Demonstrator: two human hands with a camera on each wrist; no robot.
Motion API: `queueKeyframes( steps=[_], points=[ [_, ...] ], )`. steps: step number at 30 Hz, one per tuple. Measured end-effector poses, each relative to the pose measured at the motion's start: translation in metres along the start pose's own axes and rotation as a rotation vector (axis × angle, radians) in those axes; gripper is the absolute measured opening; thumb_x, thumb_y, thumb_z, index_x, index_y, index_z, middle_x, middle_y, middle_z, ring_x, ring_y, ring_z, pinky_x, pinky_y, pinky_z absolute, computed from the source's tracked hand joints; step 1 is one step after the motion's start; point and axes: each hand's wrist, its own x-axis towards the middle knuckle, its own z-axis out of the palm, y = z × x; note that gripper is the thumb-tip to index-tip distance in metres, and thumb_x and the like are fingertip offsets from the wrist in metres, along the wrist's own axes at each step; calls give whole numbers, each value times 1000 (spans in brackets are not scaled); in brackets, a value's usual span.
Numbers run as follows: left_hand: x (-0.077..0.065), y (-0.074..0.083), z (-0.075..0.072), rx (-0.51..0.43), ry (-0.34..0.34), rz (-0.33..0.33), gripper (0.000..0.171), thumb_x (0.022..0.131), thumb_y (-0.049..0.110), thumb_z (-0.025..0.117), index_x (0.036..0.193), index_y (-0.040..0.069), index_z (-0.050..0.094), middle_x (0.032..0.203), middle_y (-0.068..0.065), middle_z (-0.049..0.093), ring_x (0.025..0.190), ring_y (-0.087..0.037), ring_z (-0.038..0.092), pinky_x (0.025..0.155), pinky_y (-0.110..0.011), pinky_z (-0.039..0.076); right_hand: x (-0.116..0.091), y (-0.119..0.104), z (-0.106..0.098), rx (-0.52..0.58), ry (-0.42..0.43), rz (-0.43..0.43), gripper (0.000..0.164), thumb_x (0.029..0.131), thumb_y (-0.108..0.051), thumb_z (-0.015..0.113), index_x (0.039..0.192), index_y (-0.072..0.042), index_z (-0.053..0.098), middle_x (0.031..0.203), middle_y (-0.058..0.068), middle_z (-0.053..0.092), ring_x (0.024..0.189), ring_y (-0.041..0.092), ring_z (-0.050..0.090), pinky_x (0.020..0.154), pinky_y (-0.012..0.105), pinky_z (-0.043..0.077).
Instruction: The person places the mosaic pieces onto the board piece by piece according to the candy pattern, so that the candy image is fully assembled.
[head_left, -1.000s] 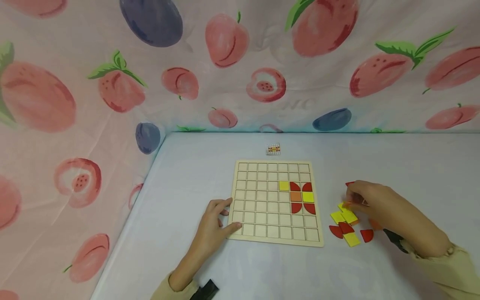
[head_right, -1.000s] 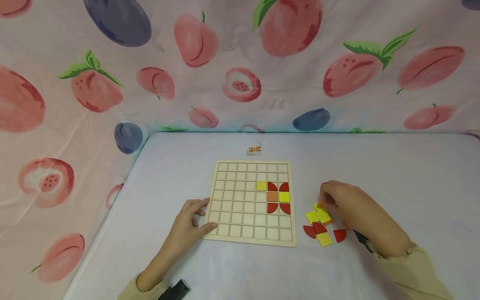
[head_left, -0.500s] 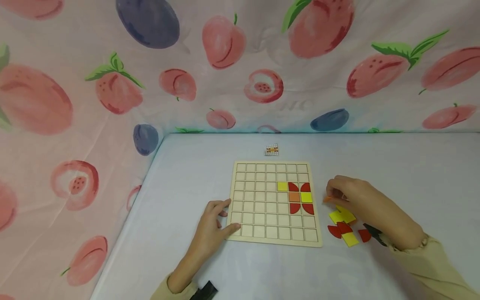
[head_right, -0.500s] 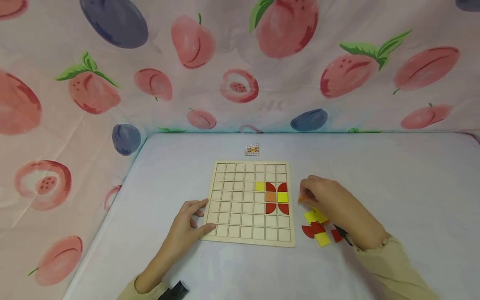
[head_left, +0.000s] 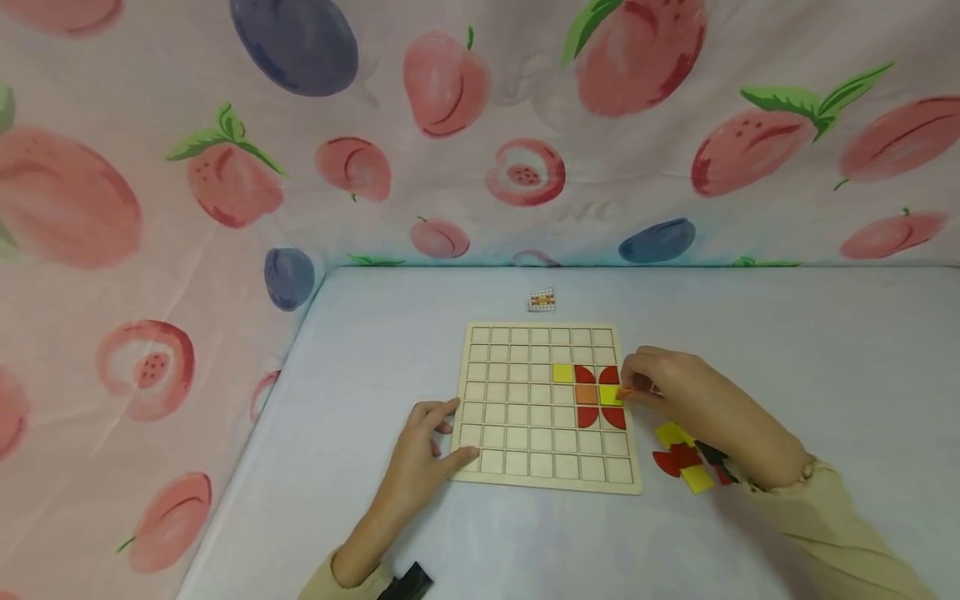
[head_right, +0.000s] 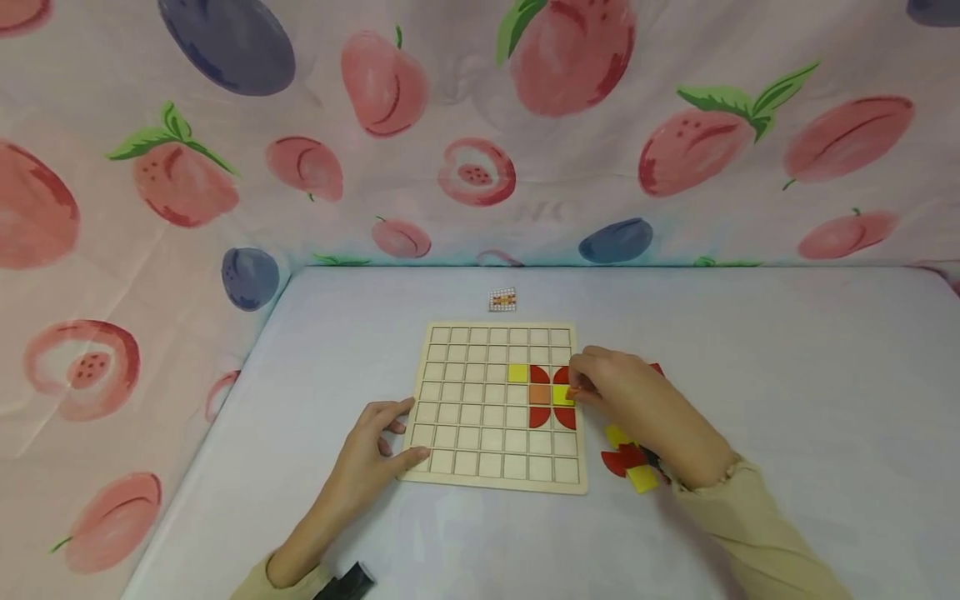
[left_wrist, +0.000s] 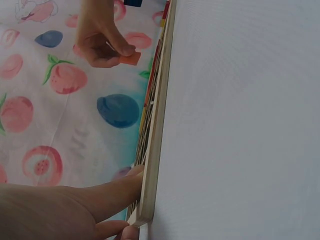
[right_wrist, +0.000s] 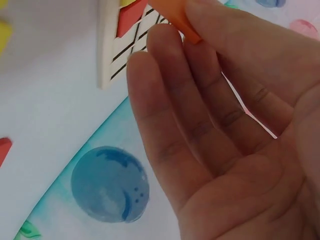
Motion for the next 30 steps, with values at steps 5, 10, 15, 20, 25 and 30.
queueKeyframes(
  steps=[5,10,15,20,25,30],
  points=[
    [0,-1,0,-2,7,15,68,79,17,84,139,3,55,125,-8,54,78,-13,45,65,-21,42,7,-5,2,11,-6,-16,22,80,-12,83,79,-15,61,76,-8,54,71,9,51,63,25,48],
    [0,-1,0,-3,9,13,67,79,16,84,138,2,55,124,-8,54,78,-13,46,65,-21,42,18,-7,5,32,1,-57,20,81,-9,81,81,-14,62,78,-7,56,71,8,52,64,26,49],
    [0,-1,0,-4,10,18,67,79,17,84,138,2,55,124,-9,54,80,-13,46,66,-21,43,30,-14,8,74,-37,-62,20,83,-9,79,81,-14,59,77,-6,54,70,10,48,63,25,45],
    [0,-2,0,-8,9,26,66,80,17,84,138,2,56,124,-10,54,79,-13,45,65,-21,42,38,-18,15,108,-66,-58,21,83,-10,80,80,-14,60,76,-6,56,70,11,49,64,25,46],
    [0,0,0,1,11,16,67,79,16,84,139,3,55,124,-7,54,79,-12,46,66,-21,43,45,-20,22,135,-92,-40,22,83,-12,80,78,-14,59,71,-6,52,68,11,47,61,24,43],
    [0,1,0,0,10,17,67,79,16,84,138,3,55,124,-7,54,79,-13,46,66,-21,43,48,-21,28,158,-93,-54,23,85,-13,79,76,-14,58,68,-5,49,65,10,45,59,24,39]
  ],
)
